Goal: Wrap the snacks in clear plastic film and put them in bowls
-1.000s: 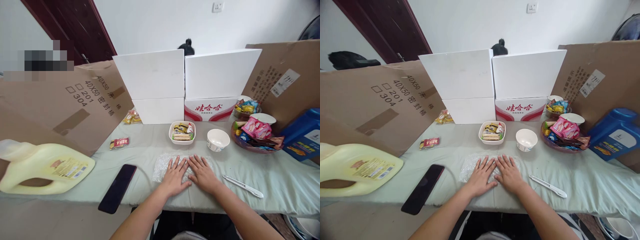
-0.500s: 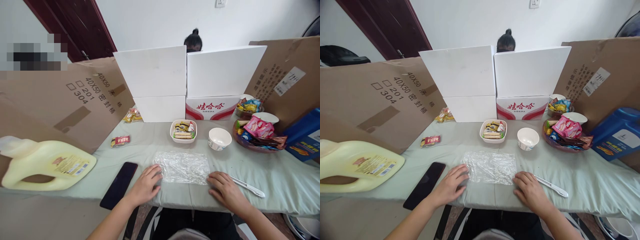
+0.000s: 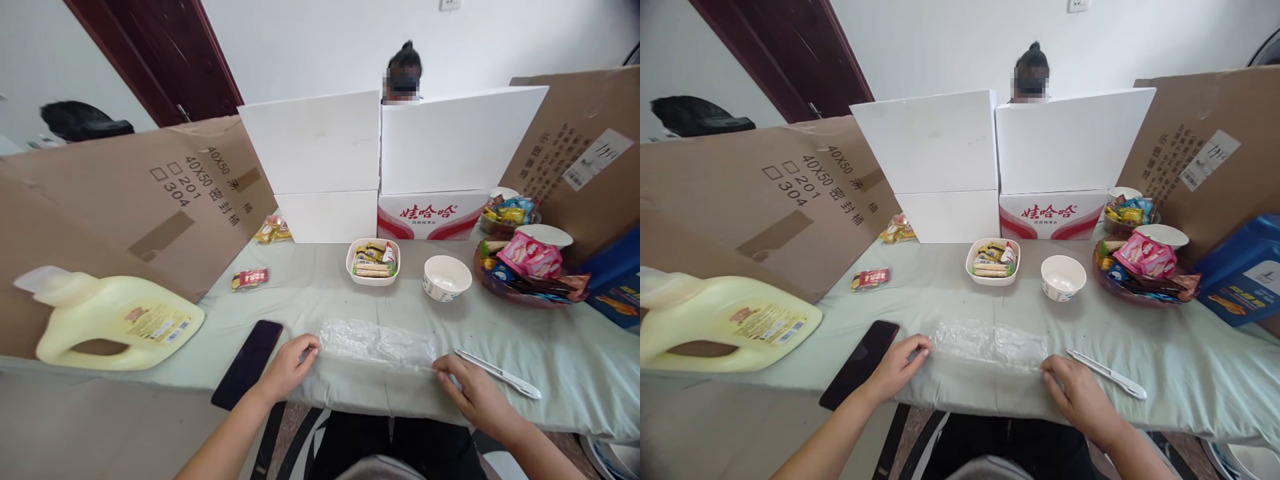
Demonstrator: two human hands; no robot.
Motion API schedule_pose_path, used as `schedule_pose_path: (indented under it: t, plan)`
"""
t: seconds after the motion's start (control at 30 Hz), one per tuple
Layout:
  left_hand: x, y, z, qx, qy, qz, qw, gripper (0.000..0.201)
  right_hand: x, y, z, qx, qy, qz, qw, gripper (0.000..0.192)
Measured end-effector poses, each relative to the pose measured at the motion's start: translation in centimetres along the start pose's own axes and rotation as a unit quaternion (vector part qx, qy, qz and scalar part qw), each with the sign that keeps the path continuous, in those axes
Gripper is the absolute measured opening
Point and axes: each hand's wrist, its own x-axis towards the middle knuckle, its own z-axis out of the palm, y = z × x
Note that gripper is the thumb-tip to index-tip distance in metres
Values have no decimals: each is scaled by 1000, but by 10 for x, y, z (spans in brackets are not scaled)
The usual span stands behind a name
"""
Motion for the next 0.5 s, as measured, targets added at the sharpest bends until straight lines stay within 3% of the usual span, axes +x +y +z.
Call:
schedule_pose_path:
  t: [0.1,0.2,0.5]
  plan:
    - [16,-2,8,37,27,-42,998,17,5,1,8,5,21,112,993,24]
    - [33,-8,21,115,46,-63,990,18,16,3,20,-47,46,175,982,23]
    - [48,-19,46,208,54,-79,974,12,30,1,35,-239,23,199,950,20]
